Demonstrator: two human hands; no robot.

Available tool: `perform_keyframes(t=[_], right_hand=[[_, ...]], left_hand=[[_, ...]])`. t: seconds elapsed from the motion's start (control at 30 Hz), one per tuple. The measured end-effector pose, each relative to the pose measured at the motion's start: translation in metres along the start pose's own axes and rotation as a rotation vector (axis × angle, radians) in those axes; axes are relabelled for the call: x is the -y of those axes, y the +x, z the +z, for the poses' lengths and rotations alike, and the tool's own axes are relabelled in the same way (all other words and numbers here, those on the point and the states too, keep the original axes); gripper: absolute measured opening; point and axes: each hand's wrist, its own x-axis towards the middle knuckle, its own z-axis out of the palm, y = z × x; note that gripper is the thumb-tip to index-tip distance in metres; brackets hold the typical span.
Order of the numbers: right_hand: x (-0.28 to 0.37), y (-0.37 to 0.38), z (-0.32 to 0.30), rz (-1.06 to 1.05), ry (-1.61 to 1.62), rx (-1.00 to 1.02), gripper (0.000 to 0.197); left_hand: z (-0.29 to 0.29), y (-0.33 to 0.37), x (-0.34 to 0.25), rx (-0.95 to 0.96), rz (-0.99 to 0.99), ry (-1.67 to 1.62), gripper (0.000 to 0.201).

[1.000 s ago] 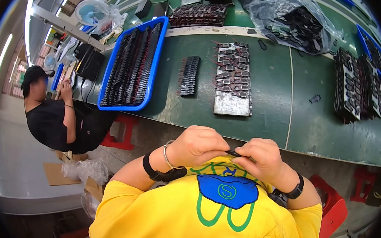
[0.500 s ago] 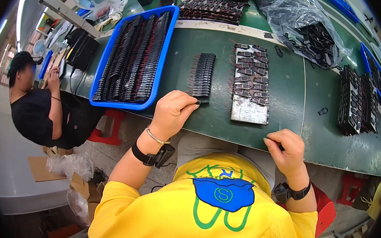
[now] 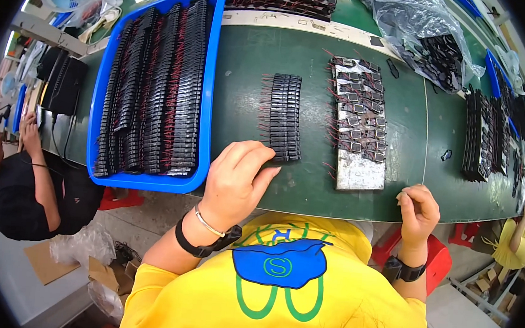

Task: The person picks up a speaker and a plastic housing, fits the speaker into the housing by hand, and places the assembled unit onto a metal plate. This process is repeated until the plate is full, at which point the person swaps it for a new one.

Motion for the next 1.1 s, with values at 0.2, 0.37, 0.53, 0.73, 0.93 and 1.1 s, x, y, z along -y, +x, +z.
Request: perform_keyframes(t=[0.2,0.37,0.53,0.73,0.93,1.1], right_hand=[[0.001,-0.008,-0.022,0.141,0.11,-0.051,0.01],[-0.002,0.013,-0.022,0.117,-0.01,0.098,0.023],[0.011,0.026,-0.016,-0.066,-0.086,0.141,0.025],[0.009,0.023,-0.021,-0.184,-0.188,0.112,0.024],[0.026,0.005,-0.034,-0.361,-0.182,0.065,0.023],[0.055,-0.018,-0.028,-0.535,-0.115,0.053,0.028]], left_hand=[[0.005,-0.009,-0.027,-0.036,0.093,-0.042,0.028],[0.01,-0.023,-0.044,-0.134,0.195,0.018,0.027],[0.012,-0.034,-0.059,-0.213,0.254,0.08,0.025],[0.015,-0.039,-0.074,-0.262,0.253,0.127,0.023],[0.026,-0.056,-0.096,-0.251,-0.001,-0.276,0.018],[0.046,-0.041,-0.139,0.085,-0.631,-1.158,0.016]])
